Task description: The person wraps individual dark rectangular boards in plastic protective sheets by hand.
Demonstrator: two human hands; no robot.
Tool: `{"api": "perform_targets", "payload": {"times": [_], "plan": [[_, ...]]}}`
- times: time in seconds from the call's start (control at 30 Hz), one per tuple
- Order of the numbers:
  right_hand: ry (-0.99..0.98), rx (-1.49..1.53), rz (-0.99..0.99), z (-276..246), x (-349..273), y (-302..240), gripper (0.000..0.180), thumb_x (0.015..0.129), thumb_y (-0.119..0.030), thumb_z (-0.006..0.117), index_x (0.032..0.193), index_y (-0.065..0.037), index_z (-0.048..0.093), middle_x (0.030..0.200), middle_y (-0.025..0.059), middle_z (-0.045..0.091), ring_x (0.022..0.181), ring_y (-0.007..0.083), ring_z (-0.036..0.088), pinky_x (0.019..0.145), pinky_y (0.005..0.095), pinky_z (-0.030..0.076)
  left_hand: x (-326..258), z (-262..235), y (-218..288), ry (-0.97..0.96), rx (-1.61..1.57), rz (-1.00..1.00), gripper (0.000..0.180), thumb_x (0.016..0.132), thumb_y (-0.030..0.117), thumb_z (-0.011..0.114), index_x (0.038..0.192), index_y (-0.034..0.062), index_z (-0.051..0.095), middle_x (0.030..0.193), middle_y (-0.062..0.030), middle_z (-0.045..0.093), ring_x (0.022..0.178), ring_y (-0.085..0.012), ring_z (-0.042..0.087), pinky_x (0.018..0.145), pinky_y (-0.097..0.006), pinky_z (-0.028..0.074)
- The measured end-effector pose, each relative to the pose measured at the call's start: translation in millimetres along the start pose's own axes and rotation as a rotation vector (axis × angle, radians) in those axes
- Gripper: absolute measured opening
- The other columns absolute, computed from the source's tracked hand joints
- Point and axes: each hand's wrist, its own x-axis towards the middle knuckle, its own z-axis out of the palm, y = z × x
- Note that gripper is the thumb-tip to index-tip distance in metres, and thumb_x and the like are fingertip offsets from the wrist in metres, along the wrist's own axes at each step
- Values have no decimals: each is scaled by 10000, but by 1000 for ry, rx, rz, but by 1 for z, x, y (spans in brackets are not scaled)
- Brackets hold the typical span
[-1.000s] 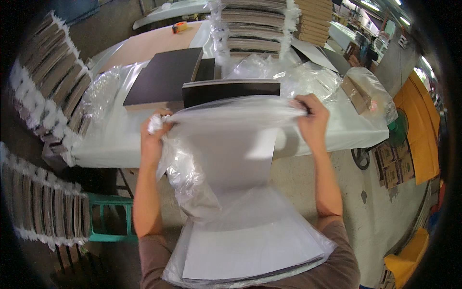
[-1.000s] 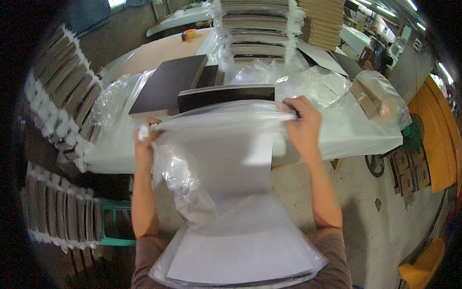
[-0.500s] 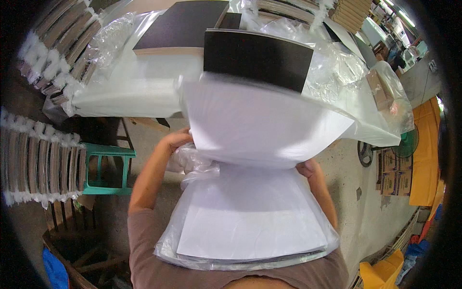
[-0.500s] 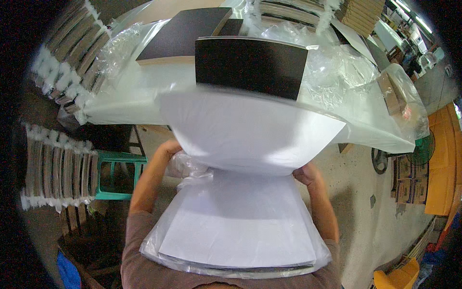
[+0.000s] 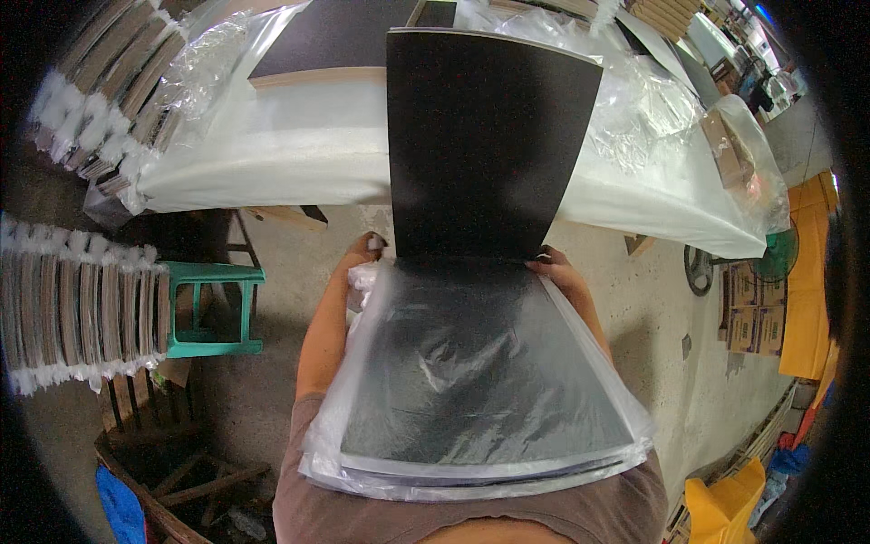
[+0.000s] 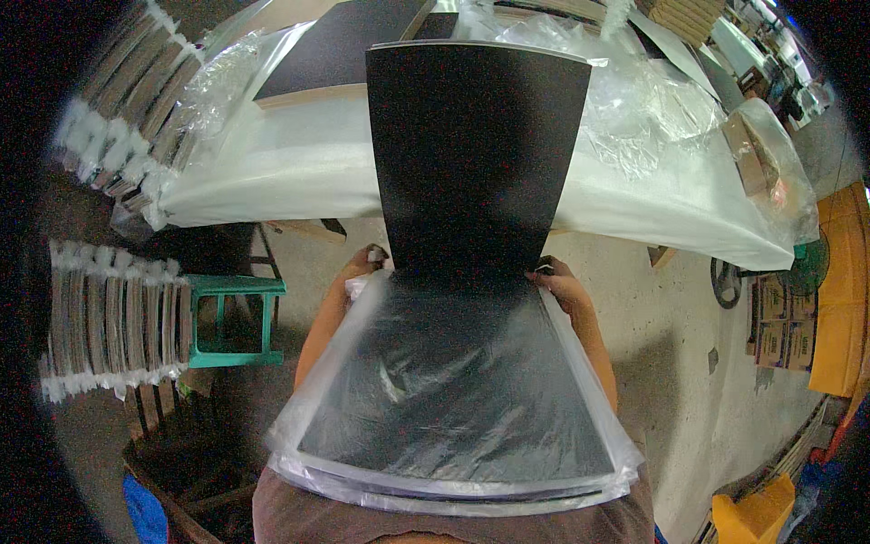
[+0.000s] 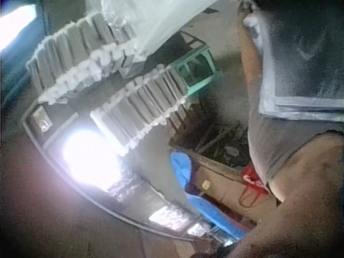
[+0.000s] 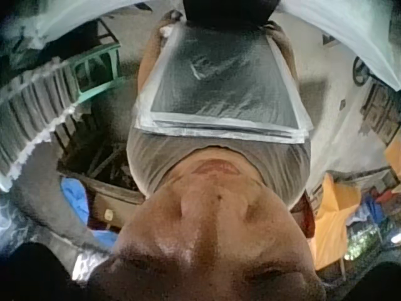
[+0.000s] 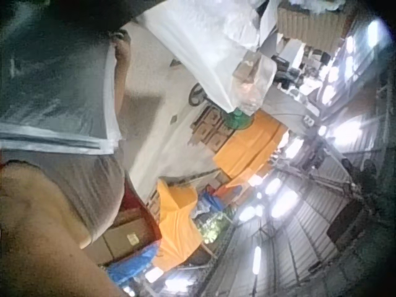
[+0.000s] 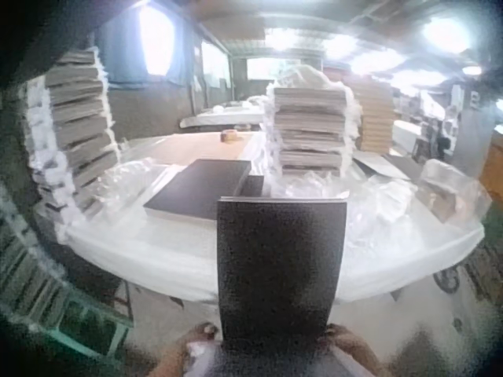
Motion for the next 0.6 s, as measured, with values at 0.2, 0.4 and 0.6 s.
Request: {"api": "perform_targets", "payload": {"times": [0.2,0.4,0.6], "plan": [[128,-149,-143,-49,-36,-48,380,652,-158,684,976,-35,527,861,74,557,784,161,520,705,281,418,-62,-92,172,948,1085,-211,436,713,32,471,1147,61,436,829,-195,579,732,-341,560,662,-398,447],[125,-88,-580,-17,-74,-186,357,671,-124,676,989,-54,530,819,29,549,789,121,502,690,252,413,-99,-41,335,357,-403,718,595,846,428,349,1334,246,61,1267,-188,341,1178,-301,322,960,-406,276],[87,-341,-1222,94,-117,-288,521,620,-170,730,1069,-87,479,860,20,518,753,80,474,643,225,387,-82,73,354,-64,-769,638,622,810,499,356,1324,319,55,1326,-151,246,1146,-275,349,904,-405,355]]}}
